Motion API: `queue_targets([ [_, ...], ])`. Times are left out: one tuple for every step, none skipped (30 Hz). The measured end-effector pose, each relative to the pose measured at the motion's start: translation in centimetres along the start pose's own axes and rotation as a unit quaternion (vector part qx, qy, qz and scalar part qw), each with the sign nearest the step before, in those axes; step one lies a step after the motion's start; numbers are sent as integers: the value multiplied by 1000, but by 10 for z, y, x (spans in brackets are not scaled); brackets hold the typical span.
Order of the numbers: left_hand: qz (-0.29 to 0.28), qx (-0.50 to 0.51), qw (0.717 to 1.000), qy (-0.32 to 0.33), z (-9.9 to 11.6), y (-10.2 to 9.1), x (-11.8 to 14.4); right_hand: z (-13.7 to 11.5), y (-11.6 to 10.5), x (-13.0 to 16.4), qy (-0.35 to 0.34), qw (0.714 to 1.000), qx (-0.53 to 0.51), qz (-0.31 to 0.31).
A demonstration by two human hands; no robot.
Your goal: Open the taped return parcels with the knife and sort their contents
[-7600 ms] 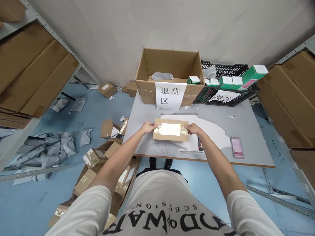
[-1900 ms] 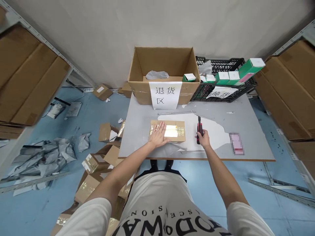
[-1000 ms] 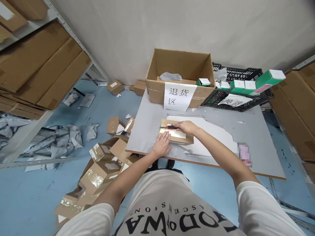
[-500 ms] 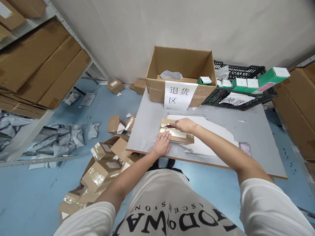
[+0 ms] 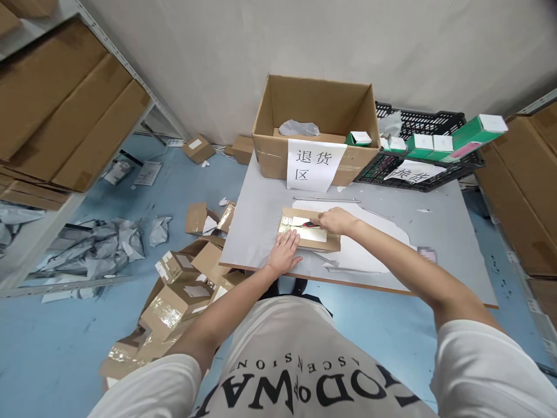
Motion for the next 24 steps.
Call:
queue_targets([
  [0, 1, 1000, 0, 0, 0, 0, 5, 3, 6, 3, 1000, 3, -4],
  [2, 1, 1000, 0, 0, -1, 0, 11, 6, 14, 7, 1000, 2, -3],
  [3, 1, 1000, 0, 0, -1, 0, 17, 8, 22, 12, 1000, -3, 2],
  [4, 1, 1000, -1, 0, -2, 0, 23, 11, 30, 18, 1000, -10, 9],
  [4, 2, 1000, -1, 0, -3, 0, 29, 14, 39, 26, 999, -17, 15],
  [4, 2, 1000, -2, 0, -3, 0, 35, 19, 48, 35, 999, -22, 16],
  [3, 2, 1000, -3, 0, -3, 0, 41, 25, 57, 44, 999, -24, 14],
  [0, 2, 1000, -4, 0, -3, 0, 46, 31, 66, 54, 998, -26, 9],
  [-2, 2, 1000, -4, 0, -3, 0, 52, 37, 75, 66, 997, -29, 5],
  [-5, 2, 1000, -5, 0, -3, 0, 56, 42, 85, 77, 996, -35, 6],
  [-7, 3, 1000, -5, 0, -2, 0, 61, 47, 93, 87, 995, -44, 11],
  [-10, 3, 1000, -5, 0, -2, 0, 64, 51, 102, 95, 994, -54, 20],
  [-11, 3, 1000, -5, 0, -2, 0, 68, 54, 110, 101, 993, -61, 29],
  [-12, 2, 1000, -5, 0, -2, 0, 71, 58, 118, 105, 992, -66, 37],
  [-13, 2, 1000, -5, 0, -1, 0, 74, 63, 125, 107, 991, -69, 42],
  [-15, 1, 1000, -5, 0, -1, -1, 78, 67, 132, 109, 990, -71, 46],
  [-16, 0, 1000, -5, 0, -2, -1, 81, 72, 138, 114, 989, -75, 49],
  [-17, -2, 1000, -4, 1, -2, -1, 85, 77, 145, 120, 988, -78, 52],
  [-17, -5, 1000, -4, 1, -2, -1, 89, 83, 152, 127, 987, -82, 55],
  [-14, -8, 1000, -4, 1, -3, -2, 92, 90, 158, 134, 986, -85, 56],
  [-11, -10, 1000, -2, 1, -4, -2, 93, 97, 164, 142, 984, -89, 56],
  [-9, -13, 1000, -1, 2, -5, -2, 94, 105, 170, 152, 983, -92, 56],
  [-8, -14, 1000, 1, 2, -5, -2, 94, 113, 176, 164, 980, -96, 59],
  [-8, -15, 1000, 2, 2, -5, -1, 92, 120, 181, 180, 976, -100, 65],
])
Point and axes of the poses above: each hand's wrist, its own x-axis away from the middle knuckle, its own y-axis out of the palm, z = x × y, the point moved 9 cm from there along -x, towards the middle knuckle, and after that the axes turned 3 degrees about -x, right-handed, at the moved point
